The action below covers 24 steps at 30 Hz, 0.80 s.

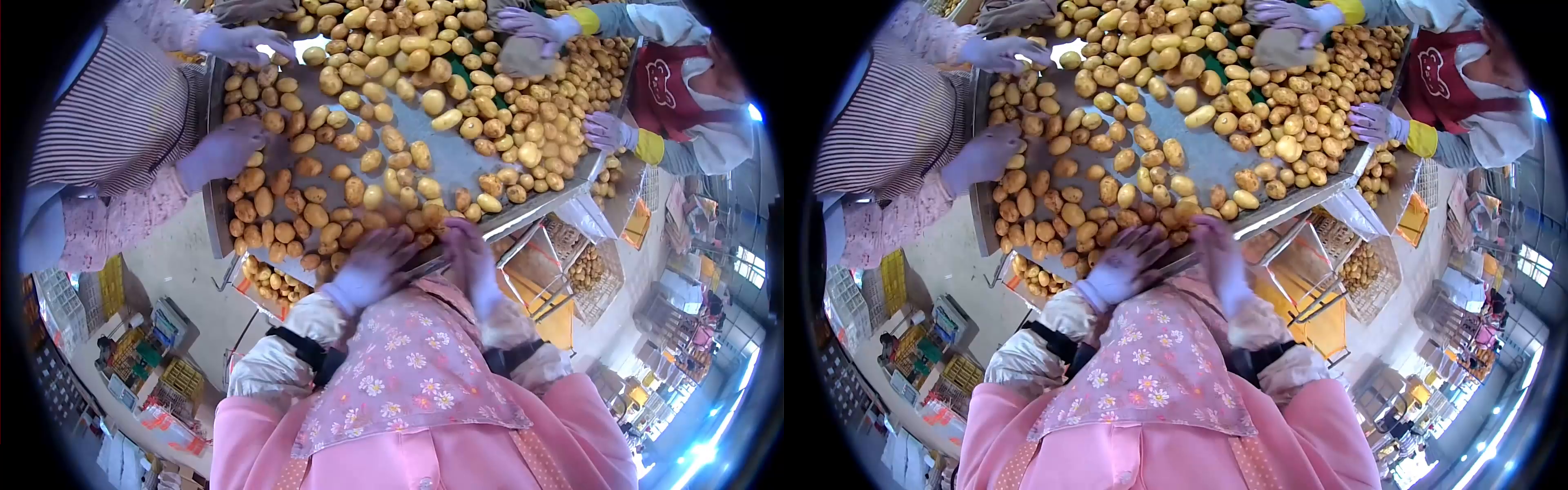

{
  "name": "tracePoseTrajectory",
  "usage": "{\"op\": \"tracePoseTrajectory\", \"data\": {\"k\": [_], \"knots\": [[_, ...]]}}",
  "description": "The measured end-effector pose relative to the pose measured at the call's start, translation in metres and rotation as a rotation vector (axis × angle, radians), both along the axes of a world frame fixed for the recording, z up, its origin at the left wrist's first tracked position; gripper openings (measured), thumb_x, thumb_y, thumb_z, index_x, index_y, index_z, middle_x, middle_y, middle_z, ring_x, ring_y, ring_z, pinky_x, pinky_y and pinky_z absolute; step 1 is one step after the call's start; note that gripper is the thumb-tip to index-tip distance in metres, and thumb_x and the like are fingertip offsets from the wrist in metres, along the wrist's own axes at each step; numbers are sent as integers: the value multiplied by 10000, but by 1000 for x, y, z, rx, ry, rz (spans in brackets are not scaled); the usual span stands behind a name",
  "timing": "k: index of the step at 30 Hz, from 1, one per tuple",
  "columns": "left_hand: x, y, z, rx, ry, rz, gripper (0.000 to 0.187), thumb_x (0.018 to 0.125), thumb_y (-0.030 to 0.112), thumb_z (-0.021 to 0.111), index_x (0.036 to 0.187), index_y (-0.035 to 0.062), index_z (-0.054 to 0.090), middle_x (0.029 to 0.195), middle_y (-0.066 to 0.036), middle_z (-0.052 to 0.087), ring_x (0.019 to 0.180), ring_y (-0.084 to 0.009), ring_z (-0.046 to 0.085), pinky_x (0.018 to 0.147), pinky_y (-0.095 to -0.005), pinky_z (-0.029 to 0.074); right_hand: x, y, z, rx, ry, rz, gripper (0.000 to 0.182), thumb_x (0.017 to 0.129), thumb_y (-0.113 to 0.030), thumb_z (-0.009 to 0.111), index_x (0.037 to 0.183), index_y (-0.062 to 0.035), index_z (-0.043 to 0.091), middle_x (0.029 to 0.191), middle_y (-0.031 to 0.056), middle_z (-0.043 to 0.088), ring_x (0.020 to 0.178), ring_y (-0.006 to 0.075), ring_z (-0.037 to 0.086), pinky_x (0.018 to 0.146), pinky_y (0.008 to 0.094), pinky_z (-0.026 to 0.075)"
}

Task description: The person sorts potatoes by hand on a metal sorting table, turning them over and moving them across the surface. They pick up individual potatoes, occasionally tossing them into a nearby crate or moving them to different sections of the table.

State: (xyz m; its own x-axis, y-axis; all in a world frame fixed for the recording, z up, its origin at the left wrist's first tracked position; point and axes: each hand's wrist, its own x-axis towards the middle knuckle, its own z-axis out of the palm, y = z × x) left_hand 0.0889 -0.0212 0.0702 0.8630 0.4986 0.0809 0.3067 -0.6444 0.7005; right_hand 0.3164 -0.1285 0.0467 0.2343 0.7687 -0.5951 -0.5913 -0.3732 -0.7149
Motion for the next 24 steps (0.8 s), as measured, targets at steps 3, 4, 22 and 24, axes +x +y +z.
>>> {"op": "tracePoseTrajectory", "data": {"k": [3, 4, 22, 24], "knots": [[-75, 0, -30, -24, 101, 21, 513, 815, 163, 705, 1322, 122, 640, 1420, -136, 585, 1327, -365, 522, 1101, -519, 419, 79, -57, 10, -486, -1236, 565, 372, 1024, -111, 570, 1394, -80, 572, 1221, 122, 668, 1147, 227, 645, 966, 344, 509], [-91, 4, -22, 17, 146, 29, 492, 802, 151, 700, 1292, 129, 662, 1392, -119, 607, 1291, -347, 545, 1093, -509, 426, 103, -83, 18, -517, -1411, 524, 374, 1005, -112, 581, 1377, -85, 589, 1239, 138, 665, 1170, 262, 636, 995, 373, 495], [-28, 38, -15, -236, 55, 647, 410, 948, 136, 590, 1357, 108, 614, 1276, -171, 660, 1191, -363, 628, 1042, -496, 480, -28, 104, -17, 162, -825, 245, 266, 998, -113, 516, 1218, -50, 653, 1075, 149, 702, 1107, 259, 661, 1000, 368, 485], [5, 18, -2, -203, -200, 558, 423, 969, 165, 584, 1381, 70, 586, 1281, -196, 649, 1233, -405, 596, 1071, -504, 459, -43, 85, -12, 137, -700, 193, 271, 1019, -132, 522, 1242, -34, 641, 1092, 130, 693, 1108, 220, 646, 991, 343, 484]]}}
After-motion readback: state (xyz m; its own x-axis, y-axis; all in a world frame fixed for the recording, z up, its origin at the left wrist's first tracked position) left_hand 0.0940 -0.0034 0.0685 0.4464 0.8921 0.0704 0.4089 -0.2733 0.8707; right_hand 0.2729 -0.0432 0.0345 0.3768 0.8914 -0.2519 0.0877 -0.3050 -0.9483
